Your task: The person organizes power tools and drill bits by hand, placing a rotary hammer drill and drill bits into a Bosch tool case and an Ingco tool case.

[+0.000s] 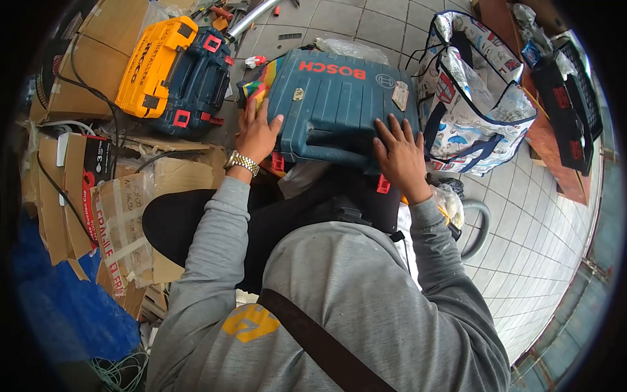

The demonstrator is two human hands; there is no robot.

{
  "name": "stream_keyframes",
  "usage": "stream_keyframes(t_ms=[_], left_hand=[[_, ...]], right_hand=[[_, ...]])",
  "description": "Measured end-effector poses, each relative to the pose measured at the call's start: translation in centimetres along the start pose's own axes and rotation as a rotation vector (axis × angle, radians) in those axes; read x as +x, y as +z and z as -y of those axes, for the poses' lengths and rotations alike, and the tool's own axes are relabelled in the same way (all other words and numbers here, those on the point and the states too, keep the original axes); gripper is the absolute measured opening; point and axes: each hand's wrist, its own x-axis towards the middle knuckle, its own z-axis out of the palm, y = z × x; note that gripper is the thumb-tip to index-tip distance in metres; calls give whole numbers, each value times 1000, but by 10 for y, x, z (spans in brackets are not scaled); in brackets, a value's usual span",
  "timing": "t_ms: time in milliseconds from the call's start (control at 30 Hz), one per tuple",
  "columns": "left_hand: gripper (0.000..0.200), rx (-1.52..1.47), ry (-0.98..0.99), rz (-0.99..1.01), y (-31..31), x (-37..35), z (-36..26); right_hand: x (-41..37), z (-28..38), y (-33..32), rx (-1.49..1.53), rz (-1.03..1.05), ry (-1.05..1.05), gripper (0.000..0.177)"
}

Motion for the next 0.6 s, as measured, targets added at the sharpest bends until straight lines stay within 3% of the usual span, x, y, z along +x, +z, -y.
stream_keyframes(t_ms=[100,167,267,333,367,433,467,533,600], left_hand=[[79,-277,-155,143,-3,-16,8],[81,-372,-147,92,14,-18,19],[90,-484,-157,66,21,-22,24],[89,-796,-299,11,40,-27,30],[89,-798,-315,4,44,-33,30],[85,-1058,-482,9,35,-42,24],[85,-1059,-499,-2,31,-47,24],[80,-1031,-635,95,22,-51,25],[78,-1092,-680,135,8,-58,21]], right_hand=[[2,8,-2,-15,-28,-54,42],[8,19,-3,-7,-49,-95,41],[20,60,-5,350,-6,-407,28],[22,87,15,467,73,-447,26],[23,97,25,470,83,-461,26],[33,113,41,353,302,-219,44],[39,119,42,356,313,-234,44],[60,128,38,274,586,-60,73],[74,120,48,318,651,-84,82]])
